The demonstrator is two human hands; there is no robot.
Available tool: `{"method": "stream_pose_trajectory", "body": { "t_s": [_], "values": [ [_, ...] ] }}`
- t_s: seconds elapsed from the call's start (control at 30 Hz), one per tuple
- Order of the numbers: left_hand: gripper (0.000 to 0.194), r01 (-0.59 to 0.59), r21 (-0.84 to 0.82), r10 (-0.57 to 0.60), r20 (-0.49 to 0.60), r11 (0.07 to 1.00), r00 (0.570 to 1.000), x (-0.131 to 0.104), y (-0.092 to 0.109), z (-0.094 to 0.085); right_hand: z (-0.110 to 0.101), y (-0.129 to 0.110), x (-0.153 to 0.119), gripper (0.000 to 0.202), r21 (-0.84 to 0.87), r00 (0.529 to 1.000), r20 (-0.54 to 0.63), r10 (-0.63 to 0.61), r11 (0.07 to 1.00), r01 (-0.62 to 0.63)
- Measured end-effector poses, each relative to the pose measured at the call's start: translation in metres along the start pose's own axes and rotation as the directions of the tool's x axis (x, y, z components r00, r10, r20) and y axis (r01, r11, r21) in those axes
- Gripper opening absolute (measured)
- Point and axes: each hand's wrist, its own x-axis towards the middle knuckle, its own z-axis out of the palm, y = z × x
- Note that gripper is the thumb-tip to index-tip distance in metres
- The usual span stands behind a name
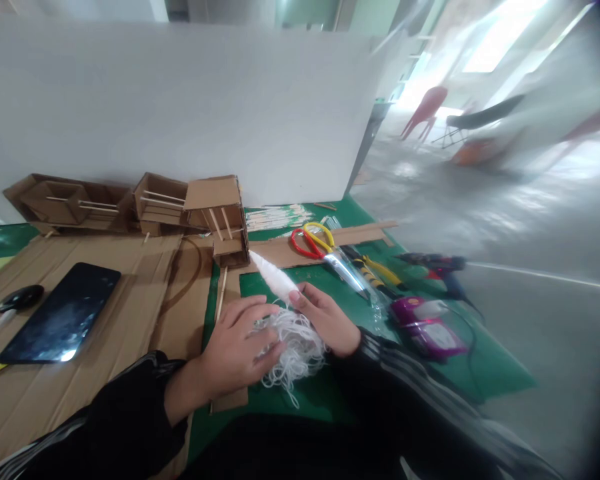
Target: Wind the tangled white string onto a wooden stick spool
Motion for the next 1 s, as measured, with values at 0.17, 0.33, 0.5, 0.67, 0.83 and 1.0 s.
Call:
{"method": "stream_pose_trajectory", "body": {
  "t_s": [0.17, 0.33, 0.5, 0.67, 0.83, 1.0],
  "values": [
    [0.012, -0.195, 0.03, 0.195, -0.011, 0.98, 0.981, -0.0001, -0.0022, -0.003, 0.0028, 0.0014, -0.0003, 0.048, -0.034, 1.0, -0.008, -0.015, 0.999, 0.014],
    [0.017, -0.24, 0.062, 0.232, 0.111, 0.969, 0.966, -0.0011, -0.0029, -0.0071, 0.0047, -0.0022, -0.0025, 0.049, -0.107, 1.0, -0.018, 0.002, 0.994, -0.004],
    [0.02, -0.078, 0.046, 0.079, -0.039, 0.996, 0.996, 0.0005, -0.0015, -0.0051, 0.0043, -0.0034, -0.0024, 0.049, -0.12, 1.0, -0.028, 0.013, 0.993, -0.016],
    [0.01, 0.112, 0.016, -0.111, -0.048, 0.994, 0.993, -0.0012, -0.0022, -0.0011, 0.0043, -0.0013, -0.0012, 0.047, -0.103, 1.0, -0.028, 0.005, 0.995, -0.008],
    [0.026, 0.113, -0.11, -0.111, 0.016, 0.987, 0.994, -0.0009, 0.0015, -0.0056, 0.0047, 0.0002, -0.002, 0.046, -0.094, 1.0, -0.026, -0.008, 0.996, 0.006],
    [0.026, 0.162, -0.074, -0.16, 0.033, 0.984, 0.987, 0.0017, 0.0045, -0.0036, 0.0051, 0.0022, -0.0018, 0.046, -0.088, 1.0, -0.016, -0.015, 0.996, 0.014]
  ]
}}
